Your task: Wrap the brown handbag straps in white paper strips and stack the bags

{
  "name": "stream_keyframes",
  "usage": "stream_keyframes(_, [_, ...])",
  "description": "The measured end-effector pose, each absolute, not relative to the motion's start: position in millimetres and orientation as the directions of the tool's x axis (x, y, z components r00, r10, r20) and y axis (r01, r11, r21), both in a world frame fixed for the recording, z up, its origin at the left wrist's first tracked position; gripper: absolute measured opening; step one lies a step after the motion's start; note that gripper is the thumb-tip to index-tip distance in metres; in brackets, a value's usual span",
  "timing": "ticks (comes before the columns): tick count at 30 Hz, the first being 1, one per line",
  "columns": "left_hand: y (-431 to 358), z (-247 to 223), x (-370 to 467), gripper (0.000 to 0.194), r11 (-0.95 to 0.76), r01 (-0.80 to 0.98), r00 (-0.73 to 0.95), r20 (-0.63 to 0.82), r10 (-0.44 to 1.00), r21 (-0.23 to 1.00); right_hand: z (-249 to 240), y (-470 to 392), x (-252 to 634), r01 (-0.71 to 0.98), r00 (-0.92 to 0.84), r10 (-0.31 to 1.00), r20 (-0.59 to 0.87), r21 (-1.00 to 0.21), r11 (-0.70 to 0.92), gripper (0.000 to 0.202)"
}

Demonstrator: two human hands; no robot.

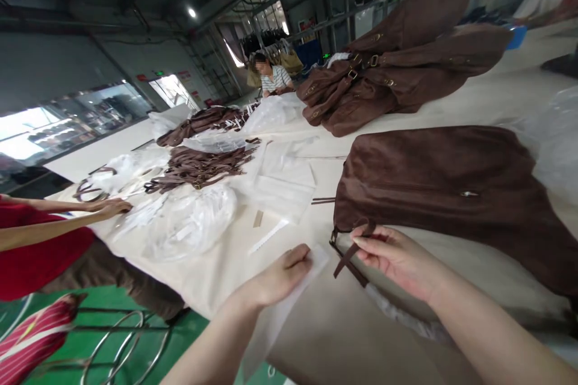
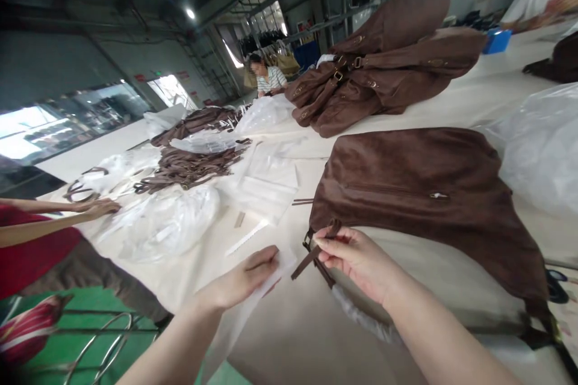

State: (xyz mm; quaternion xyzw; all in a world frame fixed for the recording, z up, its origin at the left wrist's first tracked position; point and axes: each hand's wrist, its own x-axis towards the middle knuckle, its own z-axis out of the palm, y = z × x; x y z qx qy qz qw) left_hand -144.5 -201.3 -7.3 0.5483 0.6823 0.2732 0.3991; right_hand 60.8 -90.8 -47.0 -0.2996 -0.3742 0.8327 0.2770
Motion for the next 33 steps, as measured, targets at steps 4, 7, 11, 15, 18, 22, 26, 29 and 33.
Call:
stream_keyframes(4, [-207.4,-20.3,-146.5,0.031,0.193,0.523,0.003,-0.229,0.973,0.830,-48.7,-88.6,60.2,-0.253,-0.631,0.722,-0.282,-0.806,-0.536,0.024])
stream_keyframes(7, [-212.6,-27.6,-146.3,0.034,0.242,0.390,-0.049,-0.242,0.969,0.888,-51.6,-86.0,60.1,-0.267,-0.597,0.753,-0.276,-0.818,-0.510,0.024])
stream_keyframes(11, [-216.8,-37.0,-140.5,0.043,0.328,0.193,-0.123,-0.308,0.943,0.925,-54.3,-85.2,59.0,-0.242,-0.564,0.780,-0.270,-0.849,-0.469,0.022])
stream_keyframes(15, [-217.8,-43.5,-136.9,0.043,0.333,0.212,-0.193,-0.295,0.936,0.919,-53.9,-86.9,57.5,-0.216,-0.561,0.783,-0.267,-0.866,-0.450,0.022])
stream_keyframes(18, [-218.8,-45.2,-138.3,0.041,0.285,0.273,-0.195,-0.237,0.952,0.919,-54.4,-87.2,56.9,-0.215,-0.563,0.785,-0.260,-0.871,-0.443,0.025])
stream_keyframes(22, [-222.2,-41.8,-140.0,0.036,0.201,0.452,-0.181,-0.131,0.975,0.869,-56.8,-87.2,56.1,-0.222,-0.561,0.787,-0.256,-0.870,-0.441,0.030])
stream_keyframes(26, [-225.0,-34.9,-137.4,0.033,0.120,0.636,-0.164,-0.019,0.986,0.762,-57.4,-89.0,54.5,-0.222,-0.563,0.785,-0.257,-0.868,-0.443,0.033])
stream_keyframes(29, [-225.2,-31.2,-134.8,0.033,0.094,0.691,-0.153,0.019,0.988,0.717,-56.4,-90.3,53.6,-0.218,-0.547,0.796,-0.260,-0.873,-0.436,0.035])
stream_keyframes(33, [-224.1,-29.2,-132.9,0.033,0.081,0.720,-0.146,0.036,0.989,0.689,-56.2,-90.1,53.4,-0.187,-0.537,0.802,-0.261,-0.890,-0.415,0.036])
